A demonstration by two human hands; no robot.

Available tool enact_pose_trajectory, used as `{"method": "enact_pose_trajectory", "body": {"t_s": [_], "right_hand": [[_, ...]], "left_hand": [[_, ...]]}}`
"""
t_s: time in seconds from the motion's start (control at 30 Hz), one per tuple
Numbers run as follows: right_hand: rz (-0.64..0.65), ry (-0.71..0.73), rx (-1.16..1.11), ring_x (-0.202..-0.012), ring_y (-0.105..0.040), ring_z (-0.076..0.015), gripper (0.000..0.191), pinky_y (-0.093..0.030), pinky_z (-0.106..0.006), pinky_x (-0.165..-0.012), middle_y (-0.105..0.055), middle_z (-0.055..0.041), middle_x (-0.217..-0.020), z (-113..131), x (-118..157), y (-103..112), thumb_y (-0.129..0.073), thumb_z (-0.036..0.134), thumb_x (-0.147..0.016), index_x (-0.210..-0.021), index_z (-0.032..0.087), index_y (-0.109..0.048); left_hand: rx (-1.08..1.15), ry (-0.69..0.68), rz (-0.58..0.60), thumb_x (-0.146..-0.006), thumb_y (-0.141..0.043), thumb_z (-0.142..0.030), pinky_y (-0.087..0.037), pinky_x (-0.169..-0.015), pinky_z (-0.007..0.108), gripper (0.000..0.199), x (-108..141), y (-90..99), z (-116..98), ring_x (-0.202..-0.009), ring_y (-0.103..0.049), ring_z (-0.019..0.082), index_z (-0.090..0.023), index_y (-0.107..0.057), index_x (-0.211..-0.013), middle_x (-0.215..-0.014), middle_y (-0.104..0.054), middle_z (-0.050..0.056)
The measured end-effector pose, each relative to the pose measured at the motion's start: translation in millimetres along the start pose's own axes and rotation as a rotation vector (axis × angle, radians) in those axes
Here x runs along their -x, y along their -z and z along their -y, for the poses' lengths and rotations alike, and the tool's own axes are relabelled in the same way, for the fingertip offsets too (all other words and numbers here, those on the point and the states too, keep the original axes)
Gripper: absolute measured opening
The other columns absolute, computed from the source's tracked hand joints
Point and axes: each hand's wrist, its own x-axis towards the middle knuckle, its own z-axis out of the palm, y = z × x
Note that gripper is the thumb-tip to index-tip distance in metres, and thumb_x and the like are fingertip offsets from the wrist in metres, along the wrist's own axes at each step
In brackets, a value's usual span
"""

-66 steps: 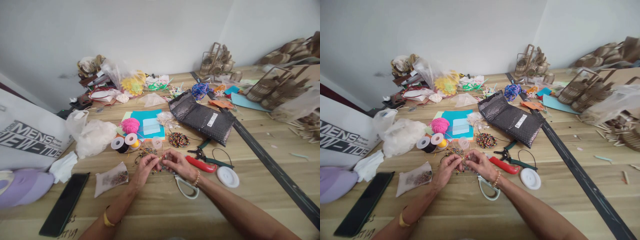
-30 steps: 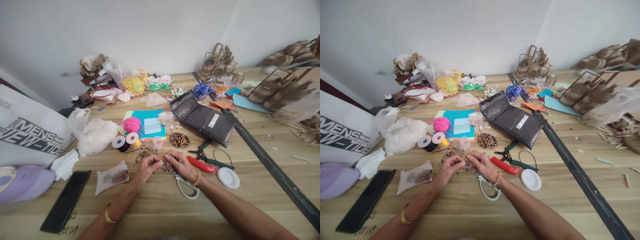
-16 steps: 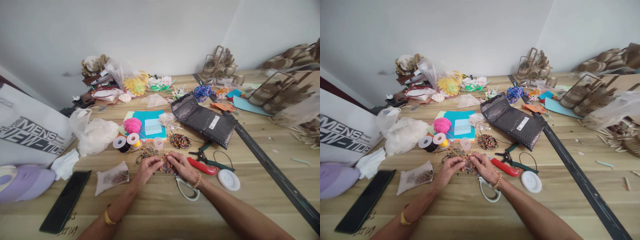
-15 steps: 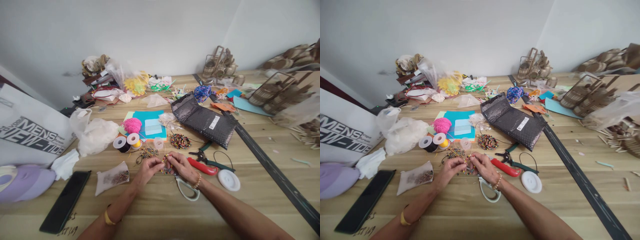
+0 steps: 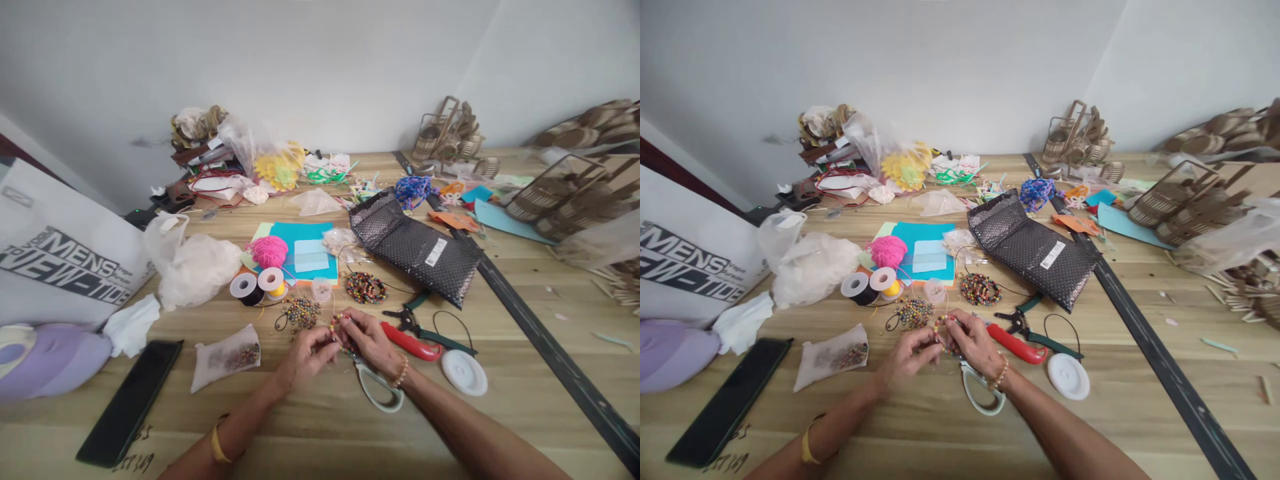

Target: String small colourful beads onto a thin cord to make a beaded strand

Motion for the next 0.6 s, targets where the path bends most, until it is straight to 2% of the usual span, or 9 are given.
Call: {"method": "enact_pose_trajectory", "body": {"t_s": [0.1,0.23,0.37,0.47,0.6], "right_hand": [[-0.024,0.000,0.062,-0.051,-0.042,-0.0096,0.041,-0.032,-0.022,-0.049,-0.048,0.0024,-0.059,4,-1,0,-0.053,0.053,-0.089,-0.071,0.017,-0.054],[-0.023,-0.032,0.049,-0.053,-0.042,-0.0101,0.036,-0.033,-0.022,-0.049,-0.048,0.0022,-0.061,1,-1,0,-0.057,0.050,-0.087,-0.075,0.017,-0.057],[-0.001,-0.069,0.017,-0.055,-0.045,-0.0109,0.031,-0.034,-0.023,-0.050,-0.053,0.0003,-0.066,-2,-1,-1,-0.062,0.047,-0.084,-0.081,0.016,-0.061],[-0.006,-0.060,0.024,-0.059,-0.047,-0.0117,0.030,-0.036,-0.023,-0.053,-0.057,-0.0007,-0.071,-1,0,0,-0.067,0.045,-0.081,-0.089,0.016,-0.062],[0.004,-0.061,0.029,-0.057,-0.048,-0.0117,0.040,-0.037,-0.023,-0.052,-0.057,-0.0006,-0.071,0,1,2,-0.062,0.047,-0.085,-0.110,0.017,-0.059]], "left_hand": [[0.147,0.033,-0.110,-0.077,-0.065,-0.045,-0.043,-0.060,0.025,0.029,-4,8.2,0,-0.060,-0.054,0.015,-0.017,-0.060,-0.073,-0.062,-0.059,0.000],[0.209,0.023,-0.207,-0.077,-0.066,-0.042,-0.043,-0.062,0.025,0.028,-9,15.4,5,-0.063,-0.054,0.015,-0.015,-0.066,-0.076,-0.066,-0.062,0.002],[0.327,0.032,-0.206,-0.075,-0.069,-0.040,-0.043,-0.063,0.026,0.026,-13,17.6,13,-0.065,-0.056,0.015,-0.013,-0.069,-0.078,-0.074,-0.067,0.004],[0.389,0.056,-0.198,-0.075,-0.070,-0.040,-0.043,-0.063,0.025,0.027,-14,18.9,18,-0.064,-0.055,0.014,-0.014,-0.069,-0.081,-0.072,-0.066,0.003],[0.323,0.084,-0.155,-0.075,-0.069,-0.042,-0.042,-0.064,0.025,0.029,-14,21.3,14,-0.063,-0.053,0.013,-0.013,-0.068,-0.079,-0.065,-0.062,0.001]]}}
